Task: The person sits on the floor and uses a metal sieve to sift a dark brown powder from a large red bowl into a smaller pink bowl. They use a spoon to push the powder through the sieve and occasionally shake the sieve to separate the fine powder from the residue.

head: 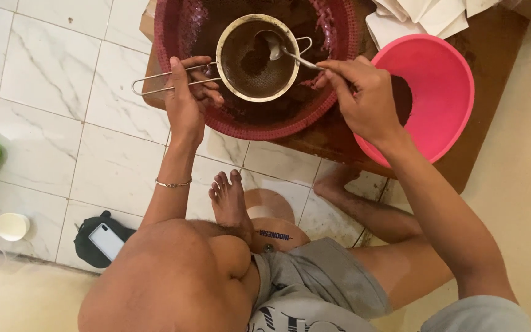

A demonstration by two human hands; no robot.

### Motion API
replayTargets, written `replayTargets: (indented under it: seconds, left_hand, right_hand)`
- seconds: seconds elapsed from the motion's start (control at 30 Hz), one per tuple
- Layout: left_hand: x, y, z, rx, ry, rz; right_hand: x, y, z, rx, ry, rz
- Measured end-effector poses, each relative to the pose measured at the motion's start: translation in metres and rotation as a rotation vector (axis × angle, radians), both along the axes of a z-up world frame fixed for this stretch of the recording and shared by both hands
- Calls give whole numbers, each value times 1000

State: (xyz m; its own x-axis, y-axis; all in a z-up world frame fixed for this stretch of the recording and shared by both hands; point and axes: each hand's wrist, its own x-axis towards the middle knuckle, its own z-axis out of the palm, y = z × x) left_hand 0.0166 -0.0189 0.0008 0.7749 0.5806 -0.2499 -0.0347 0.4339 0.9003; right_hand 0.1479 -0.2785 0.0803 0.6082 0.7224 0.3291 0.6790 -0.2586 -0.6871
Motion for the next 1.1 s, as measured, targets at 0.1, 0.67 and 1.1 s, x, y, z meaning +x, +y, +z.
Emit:
replayTargets:
  seconds: [0.1,0.67,1.1]
  left_hand:
    - [0,0,0,-6,-10,3]
    - [0,-1,1,5,-15,-6]
    - [9,35,-32,19,44,168]
  right_hand:
    - [1,0,-4,4,36,-18]
    - [4,0,-13,14,76,-38]
    - [-28,-32,-6,219,611,-548]
